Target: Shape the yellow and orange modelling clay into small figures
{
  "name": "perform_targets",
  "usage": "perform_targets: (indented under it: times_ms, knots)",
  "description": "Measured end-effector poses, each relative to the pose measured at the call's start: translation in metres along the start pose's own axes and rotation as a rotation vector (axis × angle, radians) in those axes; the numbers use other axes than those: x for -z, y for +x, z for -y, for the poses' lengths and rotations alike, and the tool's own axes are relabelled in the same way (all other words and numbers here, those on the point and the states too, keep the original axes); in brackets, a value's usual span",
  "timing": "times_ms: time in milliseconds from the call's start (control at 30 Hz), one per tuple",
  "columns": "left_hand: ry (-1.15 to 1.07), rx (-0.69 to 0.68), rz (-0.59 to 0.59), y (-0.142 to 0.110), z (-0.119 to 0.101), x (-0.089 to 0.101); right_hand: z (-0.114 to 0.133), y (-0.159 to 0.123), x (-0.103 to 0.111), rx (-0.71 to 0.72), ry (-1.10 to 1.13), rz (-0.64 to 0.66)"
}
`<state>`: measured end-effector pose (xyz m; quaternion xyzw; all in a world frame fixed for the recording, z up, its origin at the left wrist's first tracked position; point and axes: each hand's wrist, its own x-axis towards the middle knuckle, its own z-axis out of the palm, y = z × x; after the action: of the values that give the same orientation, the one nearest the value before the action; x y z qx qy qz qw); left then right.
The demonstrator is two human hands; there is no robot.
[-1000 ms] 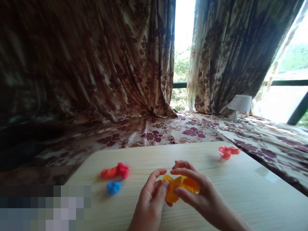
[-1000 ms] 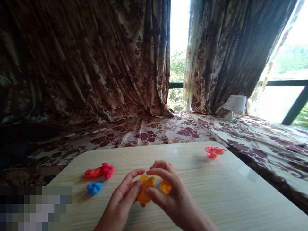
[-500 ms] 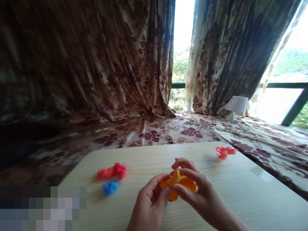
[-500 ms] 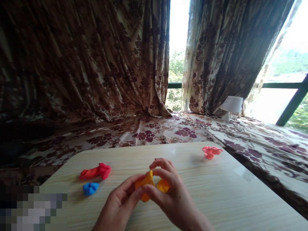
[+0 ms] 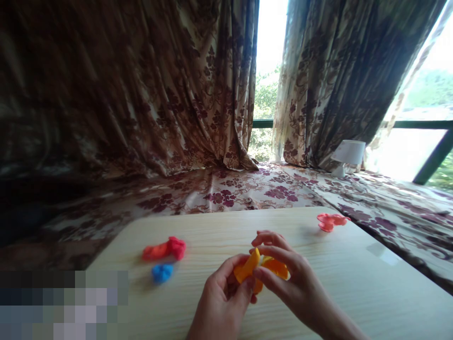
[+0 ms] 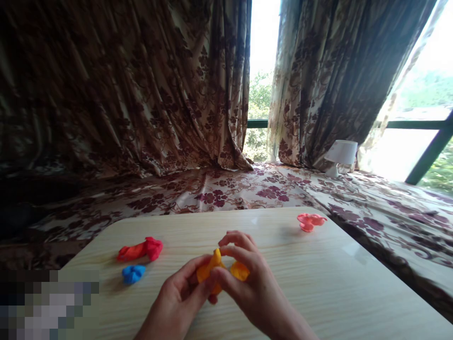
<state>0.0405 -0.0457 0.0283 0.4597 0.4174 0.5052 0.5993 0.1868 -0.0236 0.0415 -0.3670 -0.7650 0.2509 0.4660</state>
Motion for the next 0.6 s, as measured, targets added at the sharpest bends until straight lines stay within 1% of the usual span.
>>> perform_targets:
  times_ms: [167, 300, 367, 467, 533, 600]
  knots:
    - [-0.010, -0.003, -0.025, -0.002, -0.002, -0.001, 0.000, 0.001, 0.001, 0.045, 0.008, 0.034]
    - [0.038, -0.022, -0.011, -0.003, -0.004, -0.001, 0.003, 0.000, 0.001, -0.047, 0.013, 0.028]
    - [0.114, -0.034, -0.041, -0.004, -0.004, -0.001, 0.005, 0.000, 0.001, -0.075, 0.008, 0.037]
    - [0.202, -0.067, -0.117, -0.006, -0.005, -0.002, 0.008, -0.001, 0.003, -0.054, 0.011, 0.087]
    - [0.216, -0.092, -0.106, -0.007, -0.006, -0.002, 0.009, 0.000, 0.004, -0.052, 0.024, 0.117]
    - [0.210, -0.115, -0.080, -0.008, -0.007, -0.003, 0.009, 0.000, 0.005, -0.053, 0.019, 0.114]
